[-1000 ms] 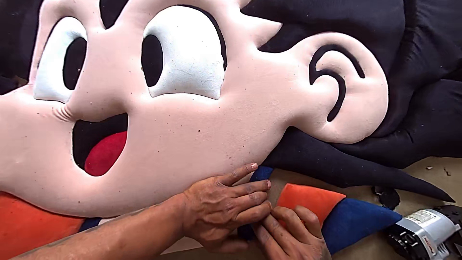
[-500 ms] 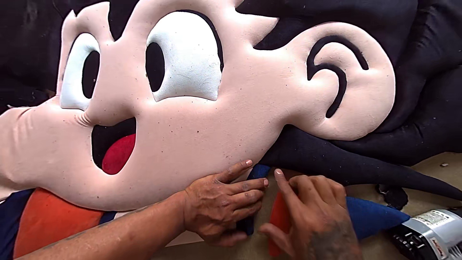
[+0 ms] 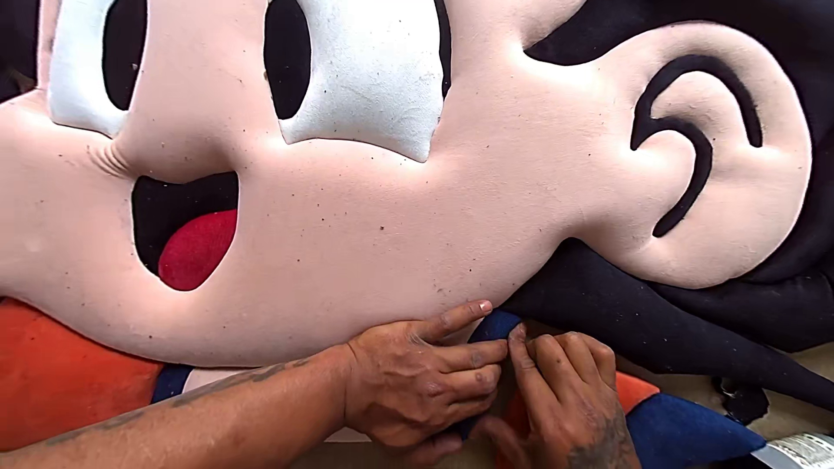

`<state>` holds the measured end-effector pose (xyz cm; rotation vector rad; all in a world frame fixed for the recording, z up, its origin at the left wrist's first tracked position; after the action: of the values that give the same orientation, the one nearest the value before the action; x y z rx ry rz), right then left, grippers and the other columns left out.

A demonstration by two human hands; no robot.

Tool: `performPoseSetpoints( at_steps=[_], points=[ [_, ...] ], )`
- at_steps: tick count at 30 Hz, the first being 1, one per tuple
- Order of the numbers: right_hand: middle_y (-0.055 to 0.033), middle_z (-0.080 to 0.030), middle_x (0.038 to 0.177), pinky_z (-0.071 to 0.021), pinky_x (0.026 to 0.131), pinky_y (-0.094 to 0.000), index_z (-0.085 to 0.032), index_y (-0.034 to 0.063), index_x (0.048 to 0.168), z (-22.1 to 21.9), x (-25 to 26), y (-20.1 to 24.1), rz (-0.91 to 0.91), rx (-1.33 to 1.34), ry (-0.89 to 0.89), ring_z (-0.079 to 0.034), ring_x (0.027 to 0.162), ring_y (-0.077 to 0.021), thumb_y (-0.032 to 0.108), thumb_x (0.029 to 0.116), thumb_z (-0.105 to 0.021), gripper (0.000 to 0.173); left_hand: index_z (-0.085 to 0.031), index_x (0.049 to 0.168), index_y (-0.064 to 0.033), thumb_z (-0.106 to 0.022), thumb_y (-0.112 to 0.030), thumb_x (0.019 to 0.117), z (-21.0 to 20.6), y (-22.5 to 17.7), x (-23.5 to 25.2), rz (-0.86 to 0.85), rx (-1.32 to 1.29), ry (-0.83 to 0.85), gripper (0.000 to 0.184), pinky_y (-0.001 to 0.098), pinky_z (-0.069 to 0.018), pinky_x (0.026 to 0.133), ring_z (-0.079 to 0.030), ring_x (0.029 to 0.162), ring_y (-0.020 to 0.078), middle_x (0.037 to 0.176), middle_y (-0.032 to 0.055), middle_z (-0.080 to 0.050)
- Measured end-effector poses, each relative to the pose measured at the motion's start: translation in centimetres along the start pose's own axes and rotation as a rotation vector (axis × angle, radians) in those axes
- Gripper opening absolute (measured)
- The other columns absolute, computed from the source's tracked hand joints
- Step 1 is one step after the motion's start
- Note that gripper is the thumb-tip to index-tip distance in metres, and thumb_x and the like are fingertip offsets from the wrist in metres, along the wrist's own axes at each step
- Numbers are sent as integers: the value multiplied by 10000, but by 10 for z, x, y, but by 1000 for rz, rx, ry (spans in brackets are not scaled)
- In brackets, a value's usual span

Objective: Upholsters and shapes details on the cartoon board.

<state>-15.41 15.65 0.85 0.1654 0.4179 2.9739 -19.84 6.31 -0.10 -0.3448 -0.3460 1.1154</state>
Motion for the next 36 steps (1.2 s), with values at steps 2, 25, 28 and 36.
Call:
performPoseSetpoints(
  at_steps=[2,25,28,36],
  points=[
    [-66,-656,870,-410,877,-468,-739,23,1144,1,0,1,-3,-13,-17,-568,834,-254,813,760,-579,893,-612,1371,-104,-371,-551,1020,-1,-1,1,-2,19,13,617,586,-73,1280,-314,1545,256,1521,78,-543],
    [-22,-627,790,-419,846,-479,-797,197,1177,63,-154,-35,-361,303,-308,-564,782,-203,505,964,-611,418,-729,1215,-132,-422,-513,970,8,-9,9,-29,159,11,547,644,-80,1269,-417,1485,260,1416,48,-639],
    [-7,-630,783,-425,838,-470,-807,194,1144,56,-154,-22,-367,303,-296,-565,778,-194,505,959,-607,413,-723,1223,-135,-420,-516,966,7,-9,8,-28,163,17,551,655,-82,1265,-410,1490,260,1428,49,-629],
    [18,-717,871,-558,676,-344,-783,171,1155,38,-82,37,-311,240,-218,-674,813,-173,338,962,-577,328,-695,1259,-151,-444,-439,975,10,-14,8,-25,208,38,476,622,-91,1280,-367,1516,220,1474,11,-589]
  ],
)
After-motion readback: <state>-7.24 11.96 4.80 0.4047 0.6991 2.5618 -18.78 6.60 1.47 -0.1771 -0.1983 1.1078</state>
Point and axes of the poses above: each hand's wrist, its own x-axis towards the middle knuckle, its own z-axis out of the back of the hand, y = z × x, the point moved 10 cm from there along x, towards the middle knuckle
